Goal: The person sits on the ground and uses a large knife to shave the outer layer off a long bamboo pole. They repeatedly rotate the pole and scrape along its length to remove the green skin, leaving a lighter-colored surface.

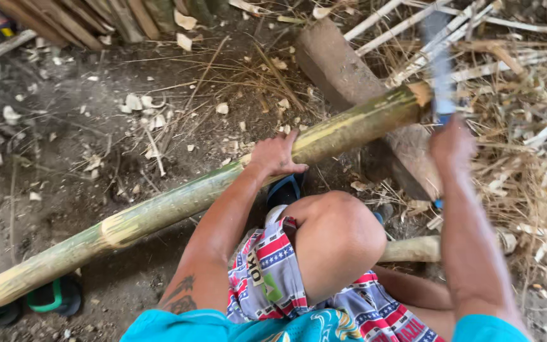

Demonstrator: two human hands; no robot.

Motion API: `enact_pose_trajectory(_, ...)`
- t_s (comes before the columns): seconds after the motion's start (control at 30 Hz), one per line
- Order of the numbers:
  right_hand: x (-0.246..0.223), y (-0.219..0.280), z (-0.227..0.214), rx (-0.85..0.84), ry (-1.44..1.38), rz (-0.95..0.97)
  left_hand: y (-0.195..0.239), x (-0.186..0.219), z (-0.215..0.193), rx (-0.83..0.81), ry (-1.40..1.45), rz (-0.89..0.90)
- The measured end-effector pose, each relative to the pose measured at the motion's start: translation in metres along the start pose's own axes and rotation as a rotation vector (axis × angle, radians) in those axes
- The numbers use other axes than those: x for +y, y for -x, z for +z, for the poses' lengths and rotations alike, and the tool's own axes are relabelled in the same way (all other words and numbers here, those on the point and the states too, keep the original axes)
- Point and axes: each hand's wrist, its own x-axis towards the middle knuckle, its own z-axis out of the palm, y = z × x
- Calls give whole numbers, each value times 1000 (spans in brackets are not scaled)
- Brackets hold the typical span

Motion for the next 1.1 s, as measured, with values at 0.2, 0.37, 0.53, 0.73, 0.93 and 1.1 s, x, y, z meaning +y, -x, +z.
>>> enact_pose_trajectory(0.2, -11, 36, -4, -70, 195, -118, -22, -21, 26, -155, 6, -15)
enact_pose_trajectory(0.37, -40, 85, 25, -69, 60, -223, 15, -22, 49, -2, 86, 56)
enact_pose_trajectory(0.53, -63, 75, 26, -39, 111, -233, 47, 6, 43, 98, -102, -29)
enact_pose_trajectory(0.73, -105, 114, 34, -342, 304, -369, 49, 10, 45, 135, -80, -67)
enact_pose_trajectory(0.93, -41, 88, 0, -176, 311, -225, 52, 13, 61, 198, -76, -44)
enact_pose_trajectory(1.1, -54, 82, 9, -284, 267, -144, 48, 12, 49, 154, -73, -60)
